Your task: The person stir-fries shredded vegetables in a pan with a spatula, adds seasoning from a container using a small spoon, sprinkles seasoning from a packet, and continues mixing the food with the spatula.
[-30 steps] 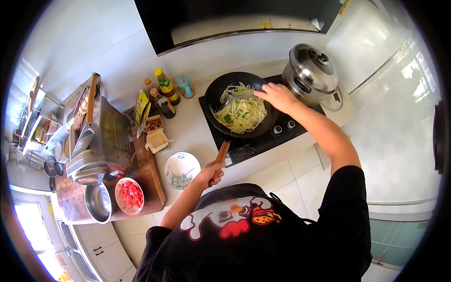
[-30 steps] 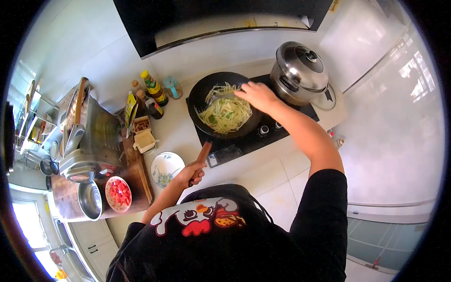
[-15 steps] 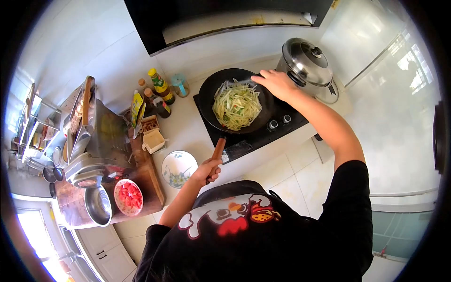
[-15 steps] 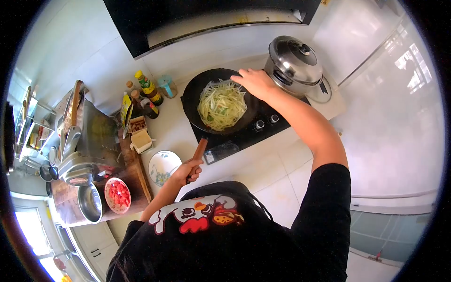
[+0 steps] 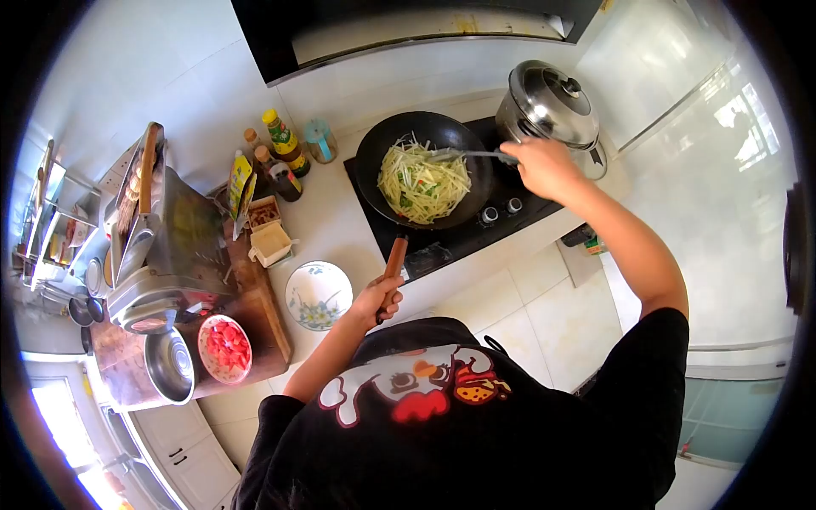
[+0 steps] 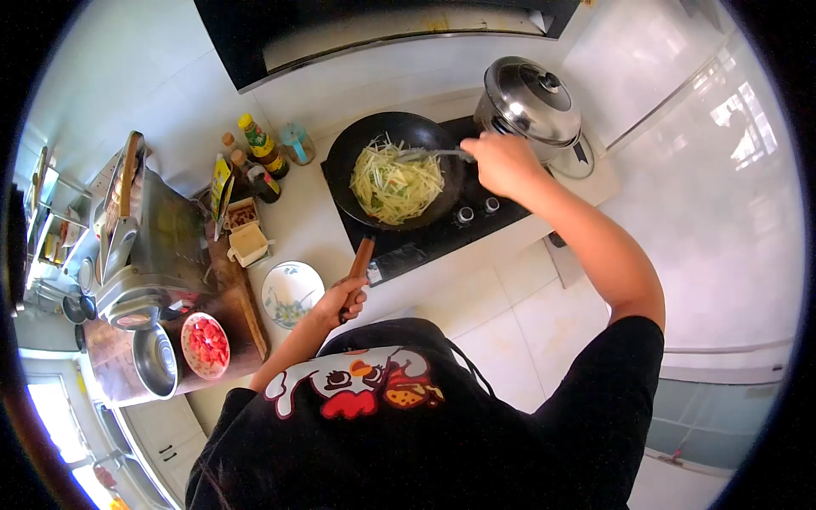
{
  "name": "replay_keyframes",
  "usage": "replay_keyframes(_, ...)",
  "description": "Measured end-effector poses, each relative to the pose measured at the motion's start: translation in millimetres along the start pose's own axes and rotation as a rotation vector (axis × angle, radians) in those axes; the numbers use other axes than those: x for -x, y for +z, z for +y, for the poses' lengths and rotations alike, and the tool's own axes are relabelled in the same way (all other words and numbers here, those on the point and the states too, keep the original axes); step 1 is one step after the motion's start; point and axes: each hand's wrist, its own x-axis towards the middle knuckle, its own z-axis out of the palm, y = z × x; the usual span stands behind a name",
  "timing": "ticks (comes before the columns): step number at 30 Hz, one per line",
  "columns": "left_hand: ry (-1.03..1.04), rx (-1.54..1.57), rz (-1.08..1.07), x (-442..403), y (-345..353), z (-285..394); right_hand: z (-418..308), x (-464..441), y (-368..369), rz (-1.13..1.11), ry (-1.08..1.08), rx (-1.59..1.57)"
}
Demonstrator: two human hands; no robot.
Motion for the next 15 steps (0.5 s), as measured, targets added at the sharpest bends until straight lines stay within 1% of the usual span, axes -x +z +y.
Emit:
replay_keyframes(3, 0.001, -0.002, 0.021, -2, 8, -4, -21, 19, 16, -0.104, -0.117, 0.136)
replay_keyframes(4, -0.002, -0.001, 0.028, -3, 8, -6, -20, 19, 45, -0.021, -0.185, 0.207)
replay_keyframes(5, -0.003, -0.001, 0.033, -5, 9, -6, -26, 19, 51, 0.008, -0.210, 0.225)
replay_keyframes(8, -0.012, 0.001, 0.030, 1, 13, -5, -25, 21, 37, 0.021, -0.146, 0.204)
replay_keyframes(11, -0.029, 0.015, -0.017, 0, 9, -4, -23, 34, 8, 0.018, -0.164, 0.125)
replay_keyframes(12, -0.031, 0.012, -0.019, 0, 9, -4, -24, 38, 5, -0.028, -0.197, 0.117)
replay_keyframes(14, -0.040, 0.044, -0.061, 2, 6, -5, -33, 43, 15, -0.085, -0.262, 0.130)
replay_keyframes(15, -0.044, 0.040, -0.061, 2, 5, -5, -39, 41, 31, -0.040, -0.269, 0.150)
